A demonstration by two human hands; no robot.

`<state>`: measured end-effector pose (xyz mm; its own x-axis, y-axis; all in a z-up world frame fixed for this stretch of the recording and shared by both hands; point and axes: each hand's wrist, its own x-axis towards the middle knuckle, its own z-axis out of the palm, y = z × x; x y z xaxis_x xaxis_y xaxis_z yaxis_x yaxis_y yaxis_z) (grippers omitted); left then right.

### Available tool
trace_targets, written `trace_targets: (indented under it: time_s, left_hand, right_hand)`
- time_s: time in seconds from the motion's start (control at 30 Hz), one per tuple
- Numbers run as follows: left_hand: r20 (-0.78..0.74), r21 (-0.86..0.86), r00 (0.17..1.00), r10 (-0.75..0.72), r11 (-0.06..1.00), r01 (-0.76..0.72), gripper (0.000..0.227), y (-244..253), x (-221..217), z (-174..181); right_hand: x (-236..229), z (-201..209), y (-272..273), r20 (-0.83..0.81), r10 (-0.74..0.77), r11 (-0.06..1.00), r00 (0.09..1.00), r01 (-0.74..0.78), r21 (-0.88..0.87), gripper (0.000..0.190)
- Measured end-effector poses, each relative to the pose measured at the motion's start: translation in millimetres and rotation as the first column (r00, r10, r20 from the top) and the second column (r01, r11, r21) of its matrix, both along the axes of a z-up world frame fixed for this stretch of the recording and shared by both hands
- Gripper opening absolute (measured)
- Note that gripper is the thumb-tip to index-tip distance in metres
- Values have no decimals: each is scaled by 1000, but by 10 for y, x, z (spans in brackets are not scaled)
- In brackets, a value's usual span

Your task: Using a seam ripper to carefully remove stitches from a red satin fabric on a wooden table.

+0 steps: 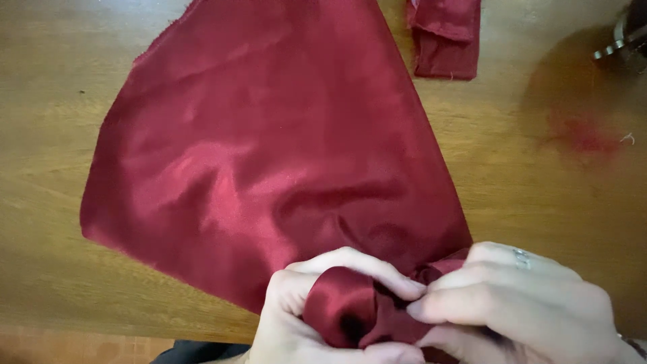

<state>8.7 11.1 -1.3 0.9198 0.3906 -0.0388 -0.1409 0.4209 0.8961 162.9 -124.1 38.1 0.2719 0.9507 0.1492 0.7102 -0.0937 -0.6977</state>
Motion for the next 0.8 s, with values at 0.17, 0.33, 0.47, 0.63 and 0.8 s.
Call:
trace_targets:
  time_s: [0.17,0.33,0.47,0.63,0.8]
  left_hand:
    - [84,-70,996,-38,997,44,22,-12,-43,-107]
    - [-23,-19,995,-102,995,101,27,36,-56,-89]
    - [63,-175,995,-71,981,81,18,-20,-85,-164]
    - [106,-411,990,-90,903,126,19,-1,-3,-21]
    - [46,-249,984,-173,952,179,22,34,-3,-42]
  right_hand:
    - [88,-102,-37,-258,129,990,958,-141,-28,28]
    - [80,-40,-84,-321,106,979,941,-156,-133,37]
    - [293,-213,-350,-286,52,998,957,-59,-15,43]
    - [399,-467,-569,-214,-108,977,971,143,158,52]
    - [230,-293,-281,-896,269,935,355,125,330,19]
